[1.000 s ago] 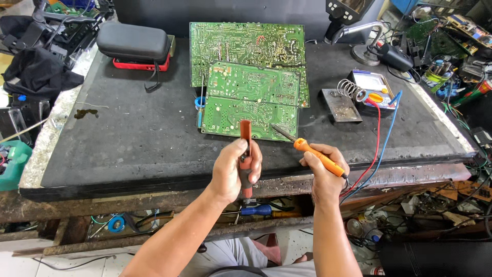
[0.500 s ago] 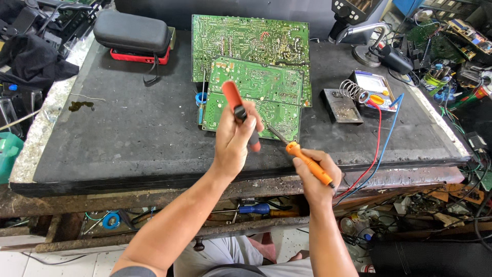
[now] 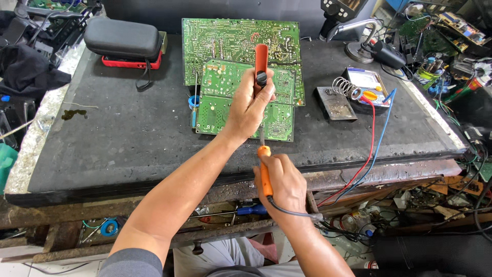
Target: The person uses a soldering iron and a desoldering pump to work on a green circuit board. They repeatedly apply the soldering iron to specific points on the board and use the pump to remove material, continuing this process across different areas of the board.
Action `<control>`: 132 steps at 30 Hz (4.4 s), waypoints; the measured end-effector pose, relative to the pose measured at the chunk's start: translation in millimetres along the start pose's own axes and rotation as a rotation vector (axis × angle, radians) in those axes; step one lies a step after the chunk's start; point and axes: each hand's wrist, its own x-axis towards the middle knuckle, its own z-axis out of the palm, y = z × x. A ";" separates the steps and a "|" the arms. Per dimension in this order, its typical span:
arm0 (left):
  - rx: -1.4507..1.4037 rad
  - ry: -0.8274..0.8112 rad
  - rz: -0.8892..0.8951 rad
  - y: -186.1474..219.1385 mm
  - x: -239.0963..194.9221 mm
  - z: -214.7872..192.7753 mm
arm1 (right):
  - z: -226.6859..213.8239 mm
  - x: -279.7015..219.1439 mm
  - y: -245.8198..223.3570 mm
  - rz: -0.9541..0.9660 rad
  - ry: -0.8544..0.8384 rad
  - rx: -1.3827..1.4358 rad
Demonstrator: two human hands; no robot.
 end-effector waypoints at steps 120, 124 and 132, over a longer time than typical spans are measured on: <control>0.017 -0.093 0.199 22.0 -42.9 11.2 | 42.8 -54.7 110.9 0.626 0.444 1.075; -0.111 -0.113 0.059 21.5 -54.4 -13.2 | 23.8 -38.5 99.8 0.635 0.542 1.125; -0.661 0.089 -0.419 50.4 -104.9 -39.2 | 12.4 -31.3 104.6 0.699 0.401 1.133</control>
